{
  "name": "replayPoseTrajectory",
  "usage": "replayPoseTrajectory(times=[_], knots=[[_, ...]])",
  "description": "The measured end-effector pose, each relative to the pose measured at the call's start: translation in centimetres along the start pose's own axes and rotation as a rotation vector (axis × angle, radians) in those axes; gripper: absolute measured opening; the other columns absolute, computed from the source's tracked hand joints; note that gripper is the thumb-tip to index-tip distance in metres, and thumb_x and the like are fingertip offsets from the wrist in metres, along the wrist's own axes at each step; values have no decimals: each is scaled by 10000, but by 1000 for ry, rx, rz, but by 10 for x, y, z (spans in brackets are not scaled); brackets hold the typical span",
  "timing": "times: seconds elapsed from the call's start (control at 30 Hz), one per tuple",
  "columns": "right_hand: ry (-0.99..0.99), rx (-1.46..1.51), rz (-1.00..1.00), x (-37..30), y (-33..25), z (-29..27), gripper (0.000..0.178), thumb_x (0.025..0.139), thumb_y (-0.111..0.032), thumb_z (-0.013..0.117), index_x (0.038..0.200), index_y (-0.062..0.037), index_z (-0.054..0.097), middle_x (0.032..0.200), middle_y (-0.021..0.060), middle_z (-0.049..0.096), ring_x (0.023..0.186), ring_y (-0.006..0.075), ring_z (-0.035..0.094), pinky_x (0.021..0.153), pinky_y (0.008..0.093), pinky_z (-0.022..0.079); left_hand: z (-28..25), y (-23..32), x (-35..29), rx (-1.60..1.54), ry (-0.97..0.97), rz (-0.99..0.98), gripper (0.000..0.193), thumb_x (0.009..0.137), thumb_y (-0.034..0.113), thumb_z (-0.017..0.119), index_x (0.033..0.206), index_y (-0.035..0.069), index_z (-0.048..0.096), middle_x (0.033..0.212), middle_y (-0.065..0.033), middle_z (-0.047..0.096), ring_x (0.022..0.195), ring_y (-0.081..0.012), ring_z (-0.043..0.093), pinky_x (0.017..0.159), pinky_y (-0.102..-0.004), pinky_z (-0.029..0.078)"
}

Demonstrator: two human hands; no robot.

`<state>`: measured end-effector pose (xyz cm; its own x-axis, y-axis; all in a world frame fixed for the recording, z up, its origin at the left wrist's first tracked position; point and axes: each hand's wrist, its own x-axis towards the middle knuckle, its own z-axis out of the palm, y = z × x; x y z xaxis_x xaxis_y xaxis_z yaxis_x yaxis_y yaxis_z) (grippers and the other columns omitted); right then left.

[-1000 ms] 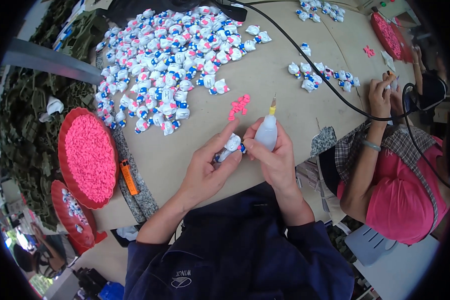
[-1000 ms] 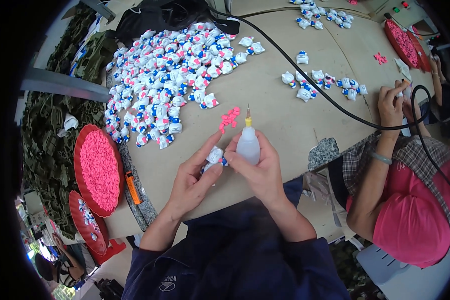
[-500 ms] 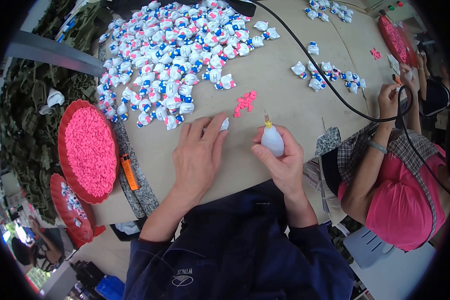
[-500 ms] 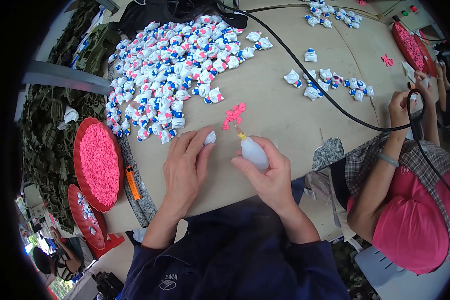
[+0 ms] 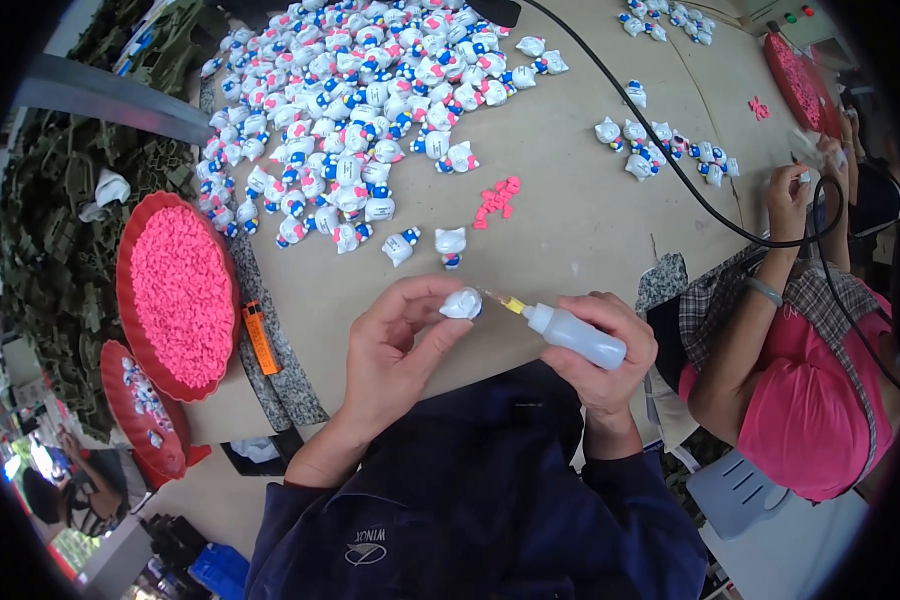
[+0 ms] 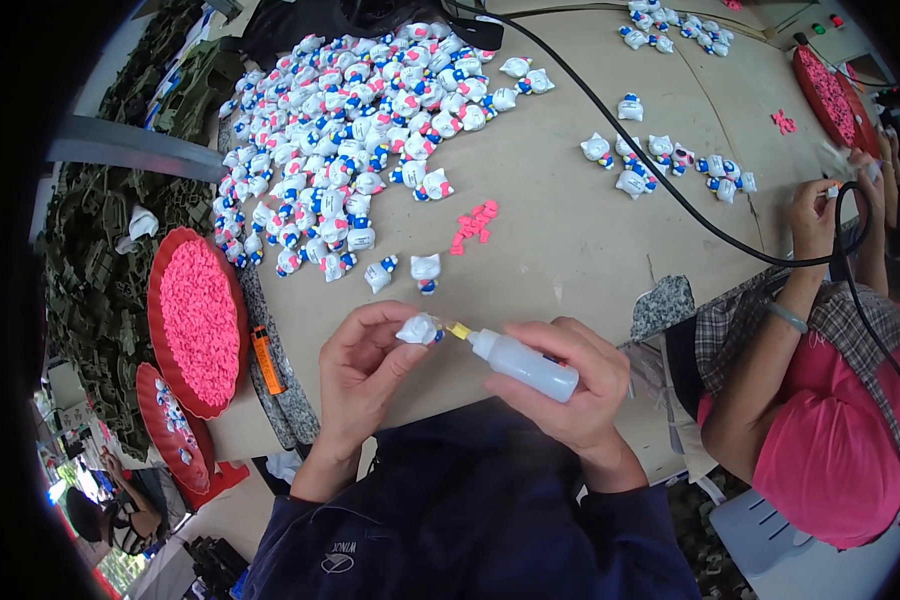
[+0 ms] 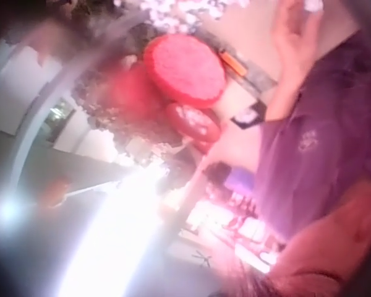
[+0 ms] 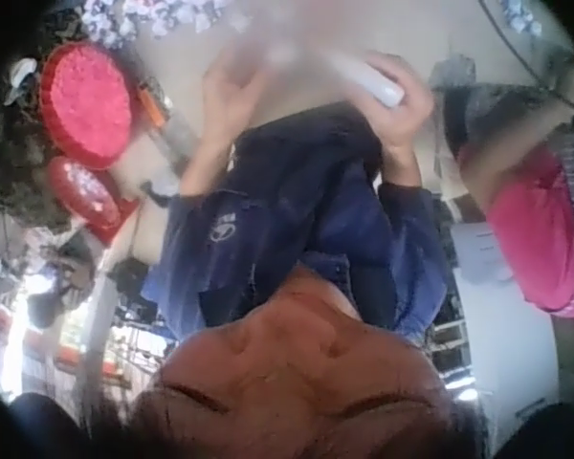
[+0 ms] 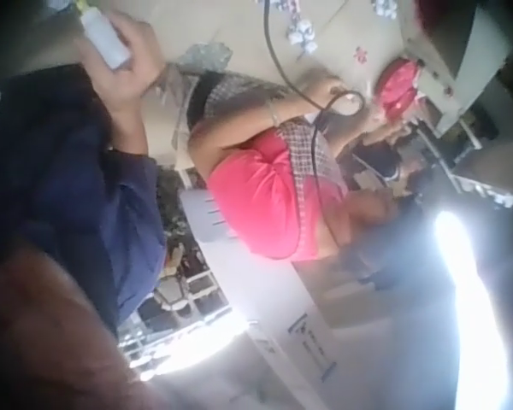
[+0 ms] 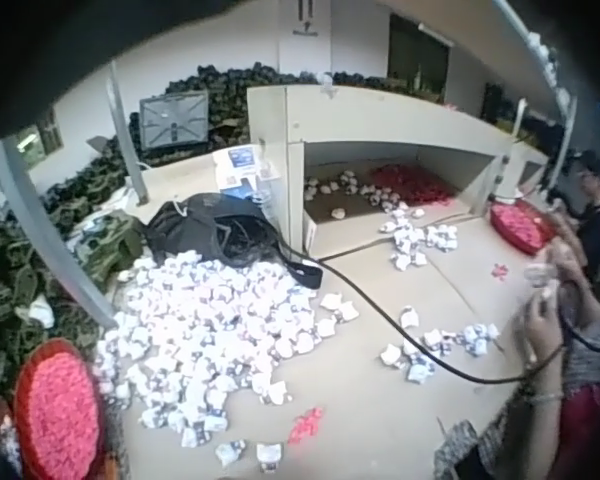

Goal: The person applies glue from a squeeze bottle to plastic figurines and attaches small bows onto them by hand, occasionally gathering and pushing the figurines into piles.

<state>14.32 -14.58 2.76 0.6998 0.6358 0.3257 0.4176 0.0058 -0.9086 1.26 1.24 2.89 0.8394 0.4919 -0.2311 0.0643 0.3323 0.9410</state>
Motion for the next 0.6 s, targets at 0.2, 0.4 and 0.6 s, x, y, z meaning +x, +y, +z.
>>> replayPoseTrajectory(times=[0.2, 0.4, 0.6], knots=[[-44, -11, 0, -4, -3, 1, 377, 614, -64, 794, 963, 16, 674, 616, 67, 564, 509, 126, 526, 458, 235, 372, -8, -18, -2, -9, -24, -31, 302, 863, -76, 567, 1160, -24, 548, 1093, -72, 568, 1022, -149, 590, 891, -262, 469], [-64, -31, 28, -7, -1, 5, 364, 625, -59, 789, 960, 20, 671, 618, 68, 572, 509, 127, 528, 462, 235, 378, -8, -19, -1, -26, -44, -8, 298, 866, -75, 562, 1159, -23, 549, 1081, -69, 570, 1025, -149, 590, 881, -256, 468], [-66, -28, 47, -6, -2, 4, 353, 635, -53, 788, 959, 23, 670, 639, 72, 591, 521, 128, 540, 474, 233, 388, -5, -17, -1, -7, -51, 7, 297, 864, -75, 564, 1156, -19, 551, 1067, -70, 581, 1009, -145, 595, 872, -254, 471]])
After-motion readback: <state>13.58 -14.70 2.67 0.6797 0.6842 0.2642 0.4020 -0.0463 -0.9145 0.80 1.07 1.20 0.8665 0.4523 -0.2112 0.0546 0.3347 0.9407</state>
